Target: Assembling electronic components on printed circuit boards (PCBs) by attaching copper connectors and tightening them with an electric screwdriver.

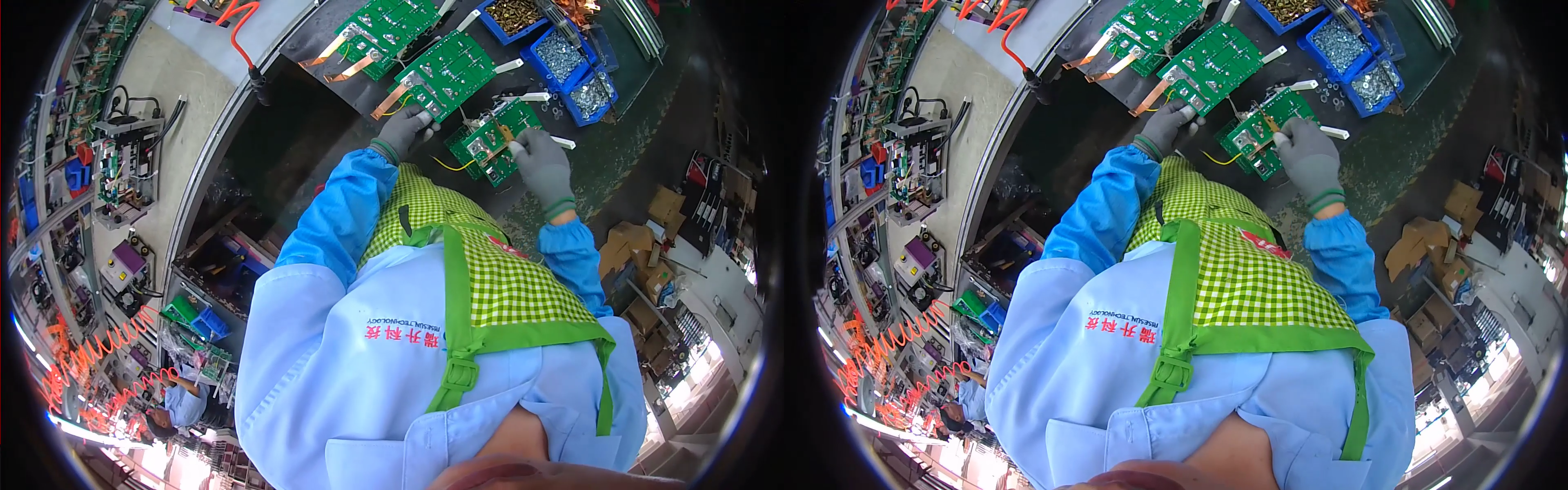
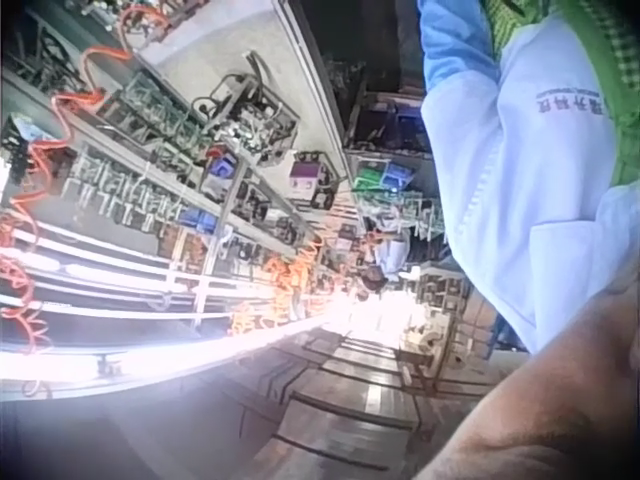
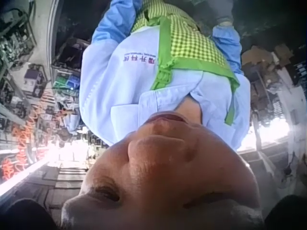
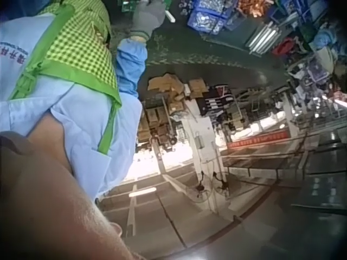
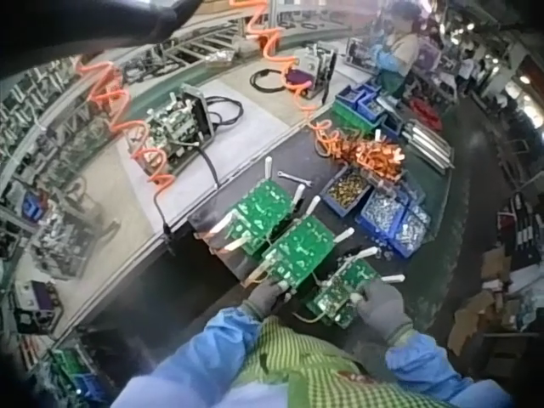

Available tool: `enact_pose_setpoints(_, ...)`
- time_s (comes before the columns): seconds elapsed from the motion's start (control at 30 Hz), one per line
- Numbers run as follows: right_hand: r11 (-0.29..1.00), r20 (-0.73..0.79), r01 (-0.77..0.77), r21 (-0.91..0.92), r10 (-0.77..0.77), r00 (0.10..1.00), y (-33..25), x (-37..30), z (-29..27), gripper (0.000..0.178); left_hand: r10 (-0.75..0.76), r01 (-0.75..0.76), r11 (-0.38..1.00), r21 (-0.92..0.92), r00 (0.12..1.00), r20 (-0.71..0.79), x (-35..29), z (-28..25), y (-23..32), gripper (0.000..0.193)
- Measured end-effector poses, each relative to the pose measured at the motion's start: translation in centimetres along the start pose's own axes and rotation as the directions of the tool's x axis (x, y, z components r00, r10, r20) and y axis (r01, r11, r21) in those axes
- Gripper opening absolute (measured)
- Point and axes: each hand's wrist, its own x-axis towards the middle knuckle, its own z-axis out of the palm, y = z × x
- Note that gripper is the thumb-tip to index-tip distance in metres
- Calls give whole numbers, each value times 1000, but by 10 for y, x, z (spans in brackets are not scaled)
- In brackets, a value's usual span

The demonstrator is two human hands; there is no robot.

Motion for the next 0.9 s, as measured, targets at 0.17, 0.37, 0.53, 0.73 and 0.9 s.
enact_pose_setpoints(0.17, 720, 384, -313, 619, 71, 921, -43, -5, -48, 20, 18, -16, 994, 105, 1000, -13, -15, 1, 14, 21)
enact_pose_setpoints(0.37, 446, 460, -377, 811, -91, 883, -64, 2, 11, 30, -48, 46, 989, -139, 999, -11, -26, 11, 16, 27)
enact_pose_setpoints(0.53, 355, 525, -449, 820, -152, 838, -86, 20, 34, 35, -10, 8, 996, -90, 1000, -23, -23, 17, 9, 22)
enact_pose_setpoints(0.73, 194, 630, -606, 771, -96, 771, -85, 32, 71, 39, 41, -38, 992, -121, 999, 29, -22, 16, 8, 22)
enact_pose_setpoints(0.9, 85, 659, -653, 752, -100, 746, -88, 41, 83, 34, -18, 21, 988, -156, 1000, 22, -14, 12, 5, 24)
